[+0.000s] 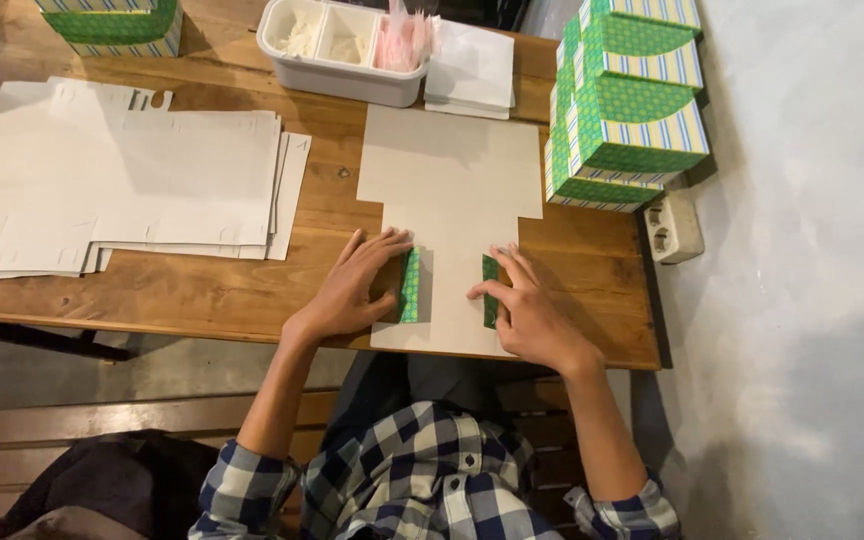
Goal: Assembling decorative cardboard boxes by folding templates and applying adhesive patterned strips.
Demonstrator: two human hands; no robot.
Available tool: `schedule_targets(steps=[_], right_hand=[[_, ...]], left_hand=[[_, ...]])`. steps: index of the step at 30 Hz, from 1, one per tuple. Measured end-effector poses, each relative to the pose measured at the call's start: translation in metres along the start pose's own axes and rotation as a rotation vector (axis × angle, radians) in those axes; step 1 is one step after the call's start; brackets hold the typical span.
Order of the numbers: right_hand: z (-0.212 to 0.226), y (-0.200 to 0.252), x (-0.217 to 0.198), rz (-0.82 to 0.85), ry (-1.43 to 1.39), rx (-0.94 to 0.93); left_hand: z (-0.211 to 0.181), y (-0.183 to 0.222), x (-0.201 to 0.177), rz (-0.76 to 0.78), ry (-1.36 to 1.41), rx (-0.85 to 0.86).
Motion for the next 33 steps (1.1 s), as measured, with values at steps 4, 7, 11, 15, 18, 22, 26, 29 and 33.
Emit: schedule_targets(steps=[4,7,11,15,18,22,26,29,33], right_hand=[[0.005,0.015,-0.026,-0.016,0.003,-0.058],[0.007,0.031,-0.041,-0.056,0.056,-0.052],[0.015,0.046,-0.052,-0.151,-0.198,-0.123],[0.015,0.051,-0.067,-0.291,-0.455,-0.321],[0.035,0.057,-0.071,-0.455,-0.626,-0.170],[-0.021,0.068,-0.051,-0.457,-0.816,0.010],[0.007,0.069,-0.062,-0.800,-0.732,-0.191],[0.037,0.067,-0.074,-0.854,-0.790,-0.153],[0.040,0.061,-0.076,-0.835,-0.905,-0.138]], left_hand=[[-0.003,0.003,-0.005,-0.042,0.055,0.002],[-0.004,0.010,-0.008,-0.068,0.040,-0.022],[-0.022,0.032,-0.019,-0.066,0.020,-0.037],[-0.049,0.049,-0.035,-0.096,0.133,0.029],[-0.060,0.060,-0.038,-0.225,0.204,0.116],[-0.086,0.066,-0.060,-0.362,0.220,0.158],[-0.101,0.081,-0.067,-0.507,0.120,0.091],[-0.132,0.087,-0.083,-0.518,0.089,0.052],[-0.142,0.088,-0.089,-0.450,0.265,-0.053]])
Point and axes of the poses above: each hand's wrist, its own y-axis away from the middle knuckle, its own x-axis out of the palm, z = x × y, the point moved 4 cm from there along -y, towards the middle knuckle, and after that the axes turned 9 degrees about -y, right-handed, at the moved point
